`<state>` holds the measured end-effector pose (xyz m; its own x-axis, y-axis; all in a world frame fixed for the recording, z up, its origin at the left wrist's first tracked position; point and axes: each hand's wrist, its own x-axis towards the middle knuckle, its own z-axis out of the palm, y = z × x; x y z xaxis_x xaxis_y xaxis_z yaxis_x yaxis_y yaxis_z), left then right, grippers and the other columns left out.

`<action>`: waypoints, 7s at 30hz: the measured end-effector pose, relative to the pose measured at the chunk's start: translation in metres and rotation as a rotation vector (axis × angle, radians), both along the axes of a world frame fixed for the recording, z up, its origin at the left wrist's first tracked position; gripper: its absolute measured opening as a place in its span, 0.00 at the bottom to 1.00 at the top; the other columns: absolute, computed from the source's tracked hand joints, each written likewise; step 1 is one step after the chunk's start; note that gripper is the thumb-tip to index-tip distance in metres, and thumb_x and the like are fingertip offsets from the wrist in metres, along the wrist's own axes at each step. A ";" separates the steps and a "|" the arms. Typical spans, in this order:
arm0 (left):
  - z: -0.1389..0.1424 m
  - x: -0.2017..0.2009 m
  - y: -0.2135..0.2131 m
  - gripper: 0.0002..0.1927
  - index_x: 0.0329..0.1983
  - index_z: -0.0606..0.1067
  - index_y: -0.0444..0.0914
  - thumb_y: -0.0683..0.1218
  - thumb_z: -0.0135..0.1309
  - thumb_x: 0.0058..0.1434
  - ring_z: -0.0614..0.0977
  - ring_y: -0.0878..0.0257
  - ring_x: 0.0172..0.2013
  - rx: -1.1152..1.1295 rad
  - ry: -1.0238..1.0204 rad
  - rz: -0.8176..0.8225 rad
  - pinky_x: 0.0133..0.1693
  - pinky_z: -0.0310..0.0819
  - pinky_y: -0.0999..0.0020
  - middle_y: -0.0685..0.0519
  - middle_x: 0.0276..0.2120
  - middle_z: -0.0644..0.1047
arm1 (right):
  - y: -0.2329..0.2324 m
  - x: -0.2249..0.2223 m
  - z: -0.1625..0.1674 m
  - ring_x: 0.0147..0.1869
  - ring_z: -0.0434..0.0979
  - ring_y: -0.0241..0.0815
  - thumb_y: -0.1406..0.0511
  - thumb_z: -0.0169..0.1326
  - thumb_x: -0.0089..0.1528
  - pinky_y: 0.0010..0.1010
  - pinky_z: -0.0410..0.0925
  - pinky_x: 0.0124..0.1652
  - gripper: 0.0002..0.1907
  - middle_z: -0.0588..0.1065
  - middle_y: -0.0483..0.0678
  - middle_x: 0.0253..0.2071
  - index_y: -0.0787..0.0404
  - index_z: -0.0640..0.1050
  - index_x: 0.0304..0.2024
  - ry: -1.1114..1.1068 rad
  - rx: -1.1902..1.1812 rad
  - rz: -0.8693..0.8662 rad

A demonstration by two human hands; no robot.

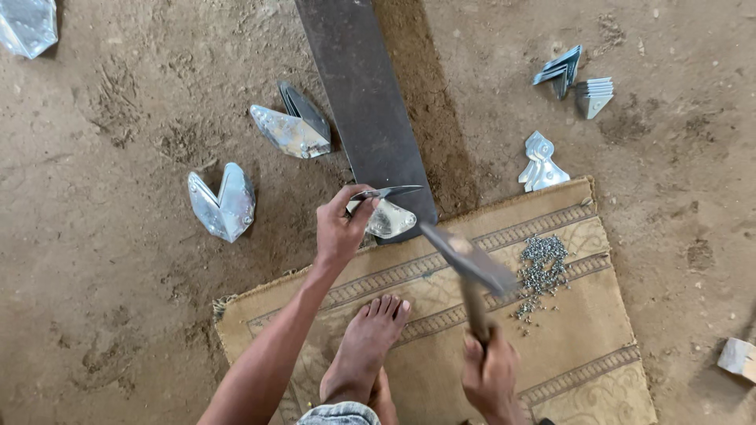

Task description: The person picks up galvanized metal bracket pieces one at a time, holds a nail against a piece on a heavy steel bar, and hammers the nail in by hand. Finished pieces are set aside on the ground as more pieces are worked.

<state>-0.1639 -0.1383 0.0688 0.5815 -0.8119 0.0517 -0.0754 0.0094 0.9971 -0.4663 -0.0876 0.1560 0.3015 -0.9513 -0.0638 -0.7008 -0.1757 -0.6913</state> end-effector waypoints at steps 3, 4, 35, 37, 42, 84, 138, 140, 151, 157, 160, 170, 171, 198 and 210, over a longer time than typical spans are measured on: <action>0.003 0.000 0.000 0.09 0.47 0.79 0.34 0.41 0.61 0.64 0.79 0.74 0.30 0.052 -0.025 0.003 0.32 0.74 0.74 0.52 0.31 0.84 | -0.008 0.006 -0.005 0.21 0.74 0.50 0.59 0.49 0.66 0.42 0.65 0.25 0.14 0.71 0.52 0.19 0.63 0.75 0.44 0.152 0.119 -0.020; 0.004 -0.001 0.000 0.09 0.47 0.79 0.34 0.41 0.61 0.64 0.80 0.73 0.30 0.051 -0.040 -0.001 0.32 0.74 0.74 0.52 0.31 0.84 | -0.008 0.005 -0.005 0.20 0.74 0.51 0.59 0.48 0.66 0.43 0.65 0.25 0.14 0.70 0.52 0.18 0.63 0.75 0.45 0.131 0.130 -0.035; 0.007 0.025 -0.012 0.09 0.47 0.79 0.35 0.42 0.61 0.66 0.79 0.72 0.32 -0.081 -0.177 0.107 0.35 0.76 0.72 0.50 0.32 0.83 | -0.016 -0.010 -0.108 0.33 0.75 0.68 0.58 0.50 0.65 0.53 0.67 0.31 0.20 0.76 0.62 0.31 0.67 0.73 0.51 0.172 -0.110 0.045; 0.005 0.020 -0.007 0.09 0.47 0.78 0.35 0.42 0.60 0.66 0.80 0.72 0.33 -0.025 -0.106 0.108 0.35 0.76 0.72 0.50 0.33 0.83 | 0.009 -0.032 -0.102 0.32 0.75 0.68 0.57 0.51 0.65 0.53 0.66 0.32 0.18 0.75 0.61 0.27 0.66 0.74 0.49 0.224 -0.038 0.016; -0.008 0.012 -0.007 0.09 0.49 0.77 0.33 0.41 0.60 0.69 0.75 0.73 0.33 -0.055 -0.011 0.127 0.35 0.75 0.73 0.52 0.33 0.81 | 0.011 -0.031 -0.043 0.23 0.75 0.50 0.60 0.50 0.64 0.44 0.67 0.25 0.12 0.74 0.53 0.21 0.62 0.76 0.40 0.036 -0.124 0.038; 0.024 0.164 -0.065 0.24 0.60 0.77 0.45 0.59 0.55 0.64 0.63 0.42 0.68 0.633 -0.958 0.029 0.67 0.40 0.31 0.49 0.67 0.66 | -0.006 -0.096 -0.178 0.36 0.86 0.56 0.54 0.54 0.63 0.45 0.77 0.36 0.18 0.83 0.55 0.32 0.54 0.79 0.52 0.292 -0.050 0.001; -0.049 0.091 0.055 0.32 0.65 0.66 0.38 0.50 0.62 0.60 0.76 0.55 0.47 0.593 -0.586 0.340 0.52 0.66 0.56 0.51 0.47 0.77 | -0.017 -0.129 -0.149 0.35 0.83 0.39 0.64 0.58 0.67 0.31 0.75 0.38 0.13 0.81 0.52 0.33 0.66 0.79 0.50 0.100 0.071 -0.304; -0.050 0.093 0.064 0.11 0.50 0.75 0.46 0.49 0.61 0.67 0.79 0.60 0.47 0.665 -0.684 0.253 0.57 0.71 0.57 0.57 0.43 0.80 | -0.015 -0.112 -0.140 0.37 0.84 0.38 0.64 0.58 0.67 0.30 0.76 0.40 0.11 0.82 0.51 0.34 0.65 0.80 0.48 0.077 0.085 -0.329; 0.044 0.007 0.102 0.46 0.76 0.48 0.54 0.35 0.43 0.55 0.74 0.43 0.60 0.246 0.957 -0.172 0.53 0.78 0.46 0.38 0.68 0.62 | 0.000 0.076 -0.035 0.46 0.80 0.39 0.68 0.55 0.65 0.28 0.73 0.47 0.13 0.81 0.50 0.44 0.67 0.81 0.51 -0.442 0.398 0.090; 0.084 -0.003 0.087 0.48 0.80 0.50 0.44 0.42 0.59 0.59 0.74 0.49 0.63 0.208 0.311 -0.669 0.63 0.73 0.54 0.37 0.66 0.66 | -0.029 0.131 0.005 0.50 0.80 0.39 0.68 0.63 0.58 0.30 0.74 0.49 0.24 0.79 0.49 0.48 0.68 0.77 0.56 -0.617 0.567 0.080; 0.095 0.001 0.085 0.51 0.79 0.52 0.46 0.45 0.65 0.54 0.82 0.53 0.56 0.318 0.532 -0.668 0.58 0.78 0.58 0.41 0.57 0.78 | -0.029 0.133 0.003 0.50 0.81 0.40 0.69 0.65 0.56 0.32 0.74 0.49 0.26 0.81 0.51 0.47 0.69 0.76 0.56 -0.720 0.731 0.004; 0.103 0.020 0.103 0.45 0.71 0.62 0.45 0.46 0.69 0.51 0.85 0.58 0.50 0.656 0.157 -0.262 0.55 0.79 0.57 0.45 0.52 0.81 | -0.011 0.127 -0.068 0.37 0.77 0.35 0.67 0.61 0.65 0.27 0.71 0.38 0.11 0.82 0.51 0.36 0.70 0.85 0.44 -0.538 0.524 -0.162; 0.101 0.027 0.107 0.40 0.68 0.65 0.42 0.47 0.69 0.53 0.84 0.58 0.50 0.689 0.113 -0.156 0.55 0.79 0.57 0.46 0.53 0.81 | -0.007 0.131 -0.077 0.36 0.79 0.36 0.67 0.60 0.64 0.28 0.73 0.38 0.11 0.83 0.50 0.35 0.68 0.85 0.44 -0.496 0.614 -0.208; -0.006 0.001 0.021 0.17 0.61 0.74 0.35 0.42 0.56 0.70 0.77 0.74 0.33 0.077 0.415 -0.099 0.31 0.77 0.74 0.58 0.35 0.77 | -0.053 0.055 -0.109 0.69 0.67 0.54 0.63 0.55 0.67 0.51 0.61 0.65 0.17 0.70 0.52 0.63 0.60 0.76 0.57 0.070 -0.430 0.078; 0.014 0.005 0.017 0.16 0.58 0.77 0.39 0.42 0.56 0.66 0.77 0.74 0.26 0.215 0.095 -0.105 0.27 0.75 0.75 0.56 0.31 0.81 | 0.030 -0.065 -0.045 0.25 0.80 0.48 0.53 0.46 0.64 0.42 0.71 0.30 0.20 0.77 0.52 0.22 0.58 0.79 0.48 0.230 0.254 -0.127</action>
<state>-0.1590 -0.1214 0.0830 0.4871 -0.8546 -0.1798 0.0087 -0.2011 0.9795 -0.5309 -0.0572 0.1106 0.1326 -0.9252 -0.3556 -0.8482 0.0797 -0.5237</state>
